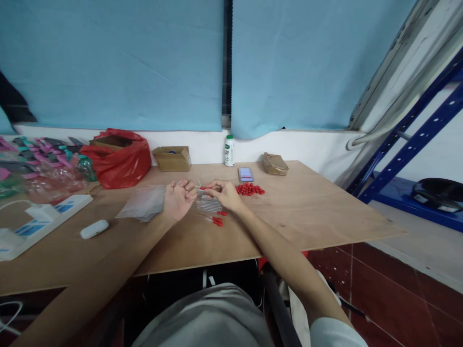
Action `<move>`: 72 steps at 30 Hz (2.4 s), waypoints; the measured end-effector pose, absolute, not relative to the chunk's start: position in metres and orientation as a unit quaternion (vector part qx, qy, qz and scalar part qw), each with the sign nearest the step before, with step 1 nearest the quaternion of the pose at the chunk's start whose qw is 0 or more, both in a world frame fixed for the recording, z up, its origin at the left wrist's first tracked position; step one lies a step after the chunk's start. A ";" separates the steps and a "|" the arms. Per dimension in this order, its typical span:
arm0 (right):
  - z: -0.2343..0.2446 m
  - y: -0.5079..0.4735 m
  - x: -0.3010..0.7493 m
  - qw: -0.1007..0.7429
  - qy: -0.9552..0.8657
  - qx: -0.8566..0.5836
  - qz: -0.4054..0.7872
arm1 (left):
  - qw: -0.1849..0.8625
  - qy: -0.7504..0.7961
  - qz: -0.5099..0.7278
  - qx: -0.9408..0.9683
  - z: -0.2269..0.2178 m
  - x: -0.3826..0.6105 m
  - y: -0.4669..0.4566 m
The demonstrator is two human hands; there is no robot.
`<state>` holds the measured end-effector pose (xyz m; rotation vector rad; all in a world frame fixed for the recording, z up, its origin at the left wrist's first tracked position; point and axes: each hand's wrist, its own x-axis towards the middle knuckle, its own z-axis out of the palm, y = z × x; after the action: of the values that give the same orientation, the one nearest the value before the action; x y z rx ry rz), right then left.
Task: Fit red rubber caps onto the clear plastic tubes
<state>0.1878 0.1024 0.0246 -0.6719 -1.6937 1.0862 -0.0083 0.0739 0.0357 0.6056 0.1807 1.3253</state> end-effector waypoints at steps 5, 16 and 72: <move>0.025 0.100 0.187 0.501 -0.704 -0.282 0.417 | 0.727 0.098 0.613 0.294 0.034 -0.006 0.073; 0.027 0.103 0.189 0.490 -0.727 -0.278 0.392 | 0.736 0.083 0.608 0.287 0.035 -0.005 0.071; 0.023 0.098 0.186 0.512 -0.712 -0.285 0.386 | 0.745 0.058 0.607 0.270 0.032 0.000 0.066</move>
<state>0.1863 0.0977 0.0226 -0.6869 -1.7138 0.9292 0.0003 0.0663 0.0323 0.5904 0.1274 1.3301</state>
